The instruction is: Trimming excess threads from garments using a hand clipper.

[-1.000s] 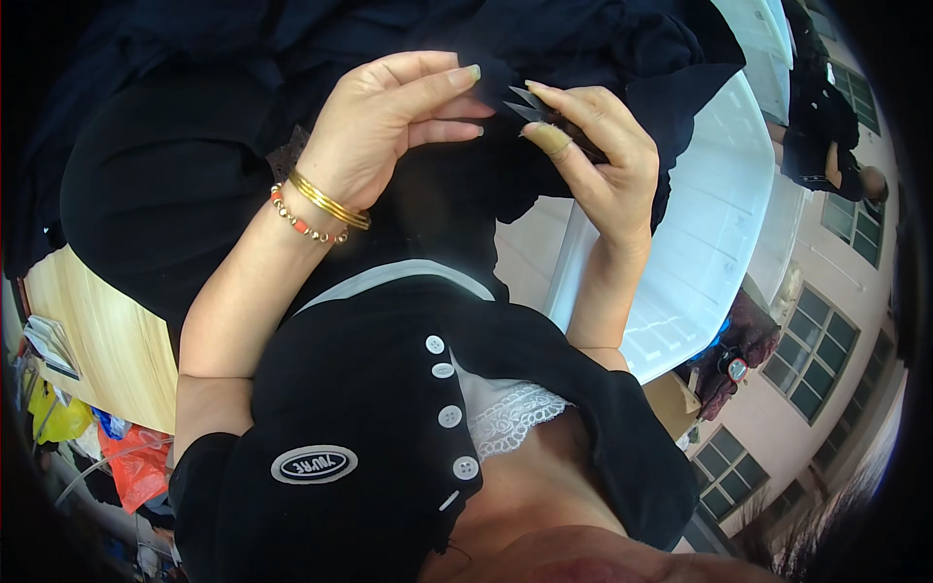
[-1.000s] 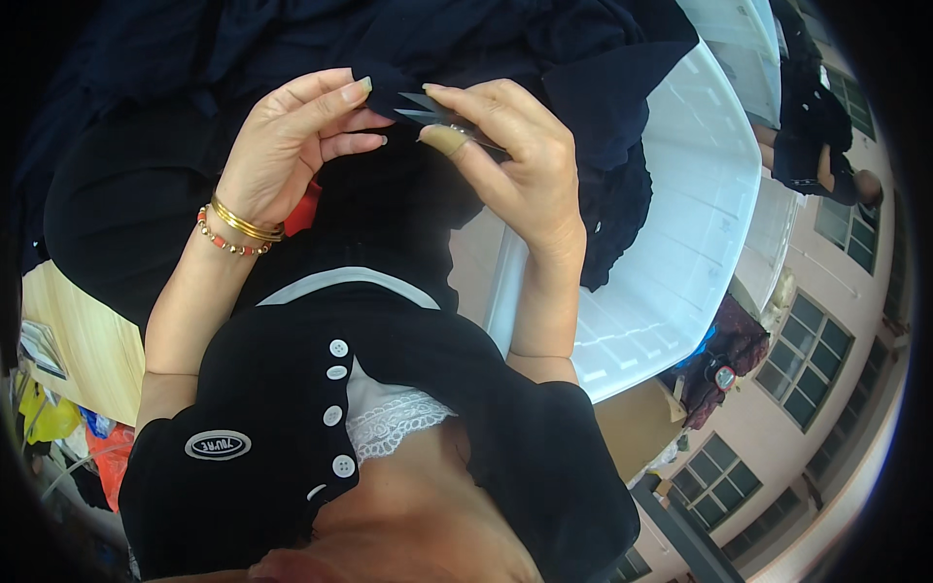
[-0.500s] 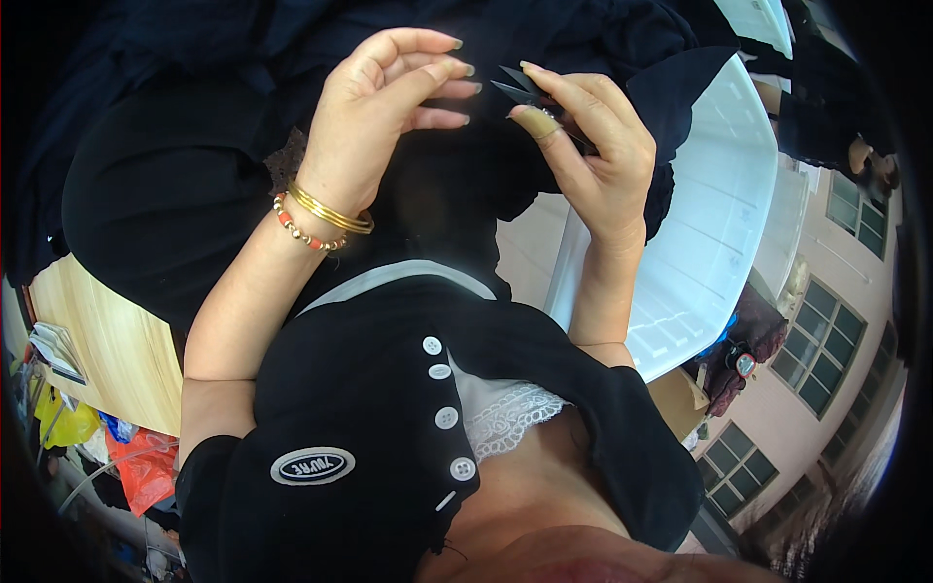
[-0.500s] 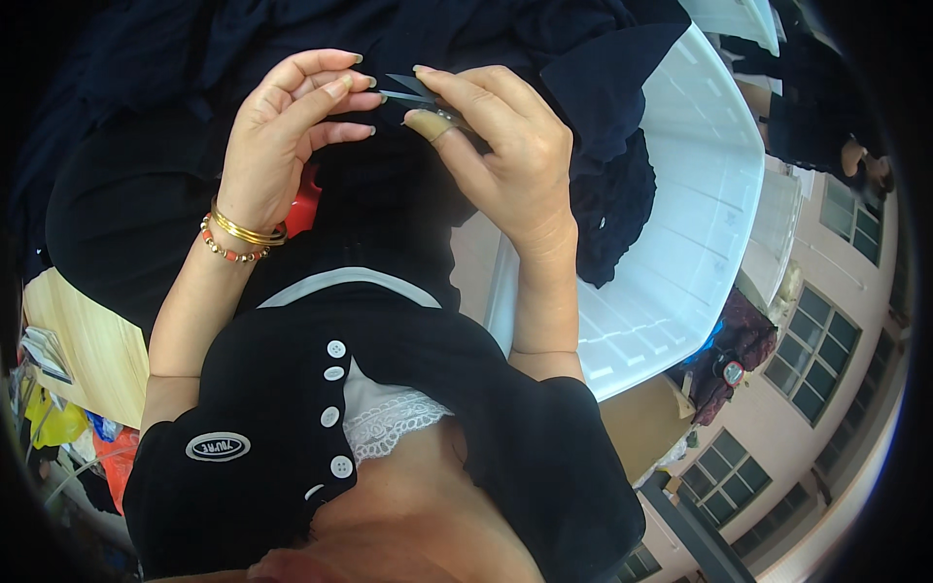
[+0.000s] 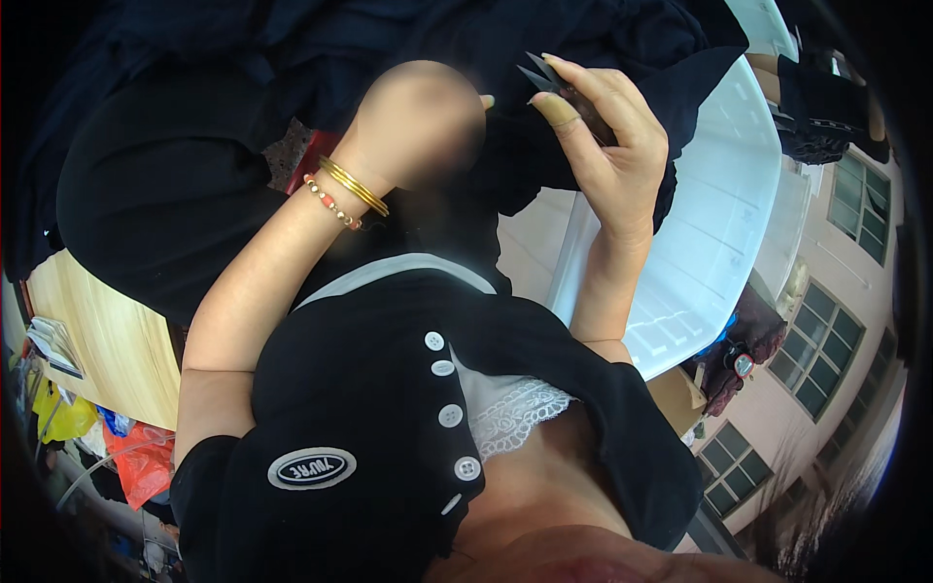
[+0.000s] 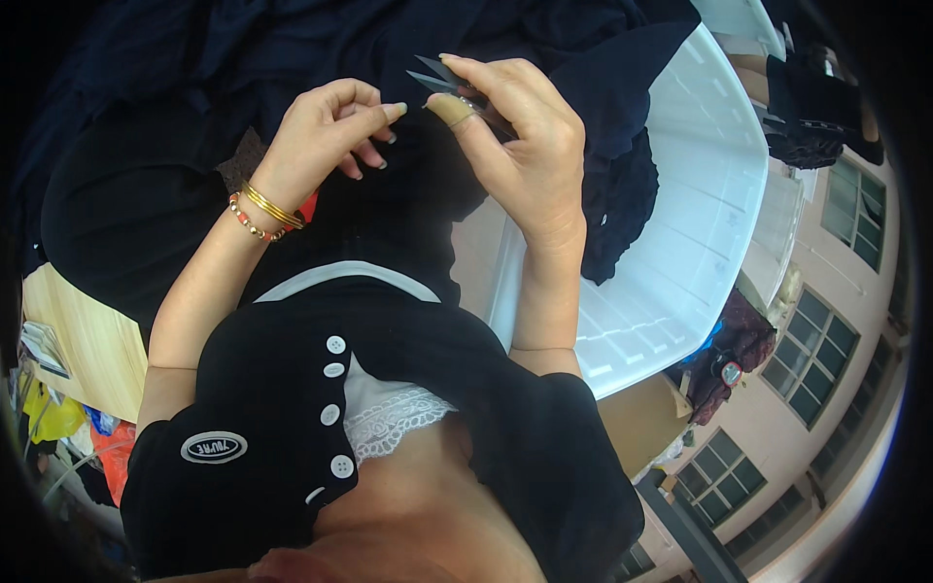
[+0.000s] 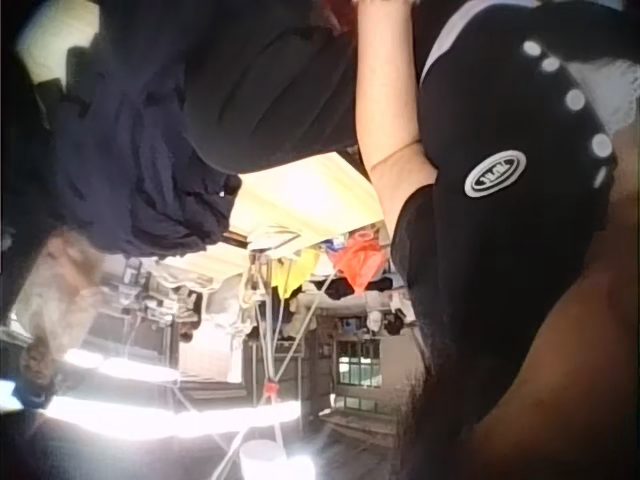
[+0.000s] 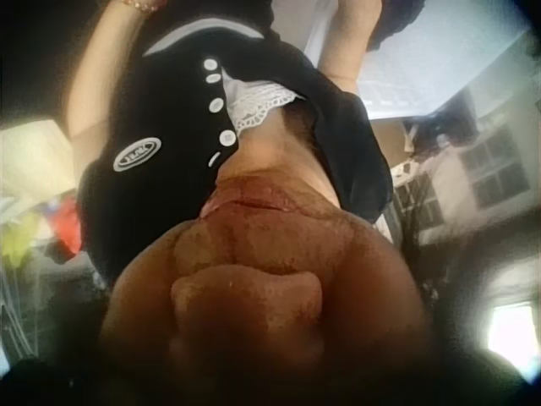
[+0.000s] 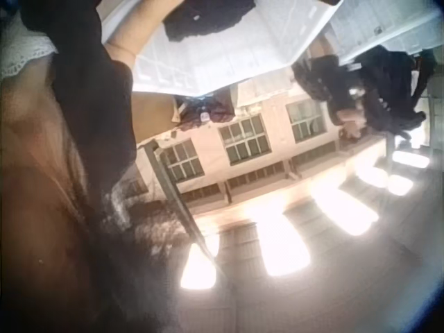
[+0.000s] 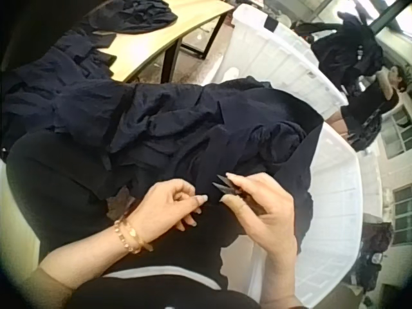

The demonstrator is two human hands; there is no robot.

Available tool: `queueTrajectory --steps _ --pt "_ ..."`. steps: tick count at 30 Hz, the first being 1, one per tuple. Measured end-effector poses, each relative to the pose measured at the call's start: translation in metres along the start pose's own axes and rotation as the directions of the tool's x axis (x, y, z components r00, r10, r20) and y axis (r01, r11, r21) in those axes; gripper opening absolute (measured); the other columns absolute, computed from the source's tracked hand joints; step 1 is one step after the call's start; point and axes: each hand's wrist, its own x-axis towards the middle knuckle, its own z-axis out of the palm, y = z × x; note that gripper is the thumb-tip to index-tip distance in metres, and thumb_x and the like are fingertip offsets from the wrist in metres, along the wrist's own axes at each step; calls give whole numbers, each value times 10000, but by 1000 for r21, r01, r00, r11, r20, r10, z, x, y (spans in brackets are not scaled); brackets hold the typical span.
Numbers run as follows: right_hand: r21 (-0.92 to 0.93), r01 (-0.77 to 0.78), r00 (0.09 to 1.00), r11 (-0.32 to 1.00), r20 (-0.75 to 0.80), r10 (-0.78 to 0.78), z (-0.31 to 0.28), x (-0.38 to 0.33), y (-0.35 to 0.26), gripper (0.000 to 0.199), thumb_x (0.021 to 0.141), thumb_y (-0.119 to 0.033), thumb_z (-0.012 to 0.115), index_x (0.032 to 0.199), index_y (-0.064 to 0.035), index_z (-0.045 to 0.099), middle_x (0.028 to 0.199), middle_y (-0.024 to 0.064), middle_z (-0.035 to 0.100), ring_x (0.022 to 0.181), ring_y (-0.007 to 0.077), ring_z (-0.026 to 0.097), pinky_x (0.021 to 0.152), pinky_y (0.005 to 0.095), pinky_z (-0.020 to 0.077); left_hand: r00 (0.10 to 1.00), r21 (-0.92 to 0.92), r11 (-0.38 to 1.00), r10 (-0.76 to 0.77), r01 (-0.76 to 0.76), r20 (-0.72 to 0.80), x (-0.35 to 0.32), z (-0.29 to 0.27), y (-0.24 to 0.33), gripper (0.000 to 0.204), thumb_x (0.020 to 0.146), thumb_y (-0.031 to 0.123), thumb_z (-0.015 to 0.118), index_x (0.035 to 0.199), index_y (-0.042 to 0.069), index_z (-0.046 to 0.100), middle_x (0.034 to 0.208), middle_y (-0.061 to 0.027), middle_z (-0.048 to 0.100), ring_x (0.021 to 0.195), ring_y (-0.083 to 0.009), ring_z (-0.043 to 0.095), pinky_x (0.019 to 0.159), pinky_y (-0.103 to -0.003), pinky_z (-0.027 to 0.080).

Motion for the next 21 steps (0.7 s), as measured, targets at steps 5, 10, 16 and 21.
queueTrajectory --steps 5,10,16,21 --pt "-20 -42 996 999 82 43 -2 -2 -1 264 740 -71 739 1001 -43 709 816 67 651 670 138 615 564 210 477 989 -296 950 -63 101 134 1 -1 -2 231 892 205 638 1013 8 631 864 -80 682 678 -98 659 558 -191 533" --pt "-82 7 994 997 105 2 -4 -3 4 289 713 -82 751 999 -72 717 803 49 654 695 157 606 587 238 475 994 -394 919 6 37 108 -12 -9 5 192 909 155 615 1042 18 630 881 -79 685 696 -90 651 630 -201 542" --pt "-65 174 983 983 76 -169 -3 2 8 308 692 -114 771 996 -95 725 798 39 658 696 156 588 589 248 463 988 -361 929 125 -83 94 -21 -12 17 183 915 141 600 1043 15 639 869 -69 680 701 -82 636 644 -197 533" --pt "-62 228 973 972 54 -224 -1 4 8 306 698 -135 776 998 -102 725 792 25 655 675 149 576 572 246 447 977 -286 941 206 -180 62 -25 -11 20 166 914 132 591 1013 14 653 828 -43 671 694 -71 626 643 -195 530"
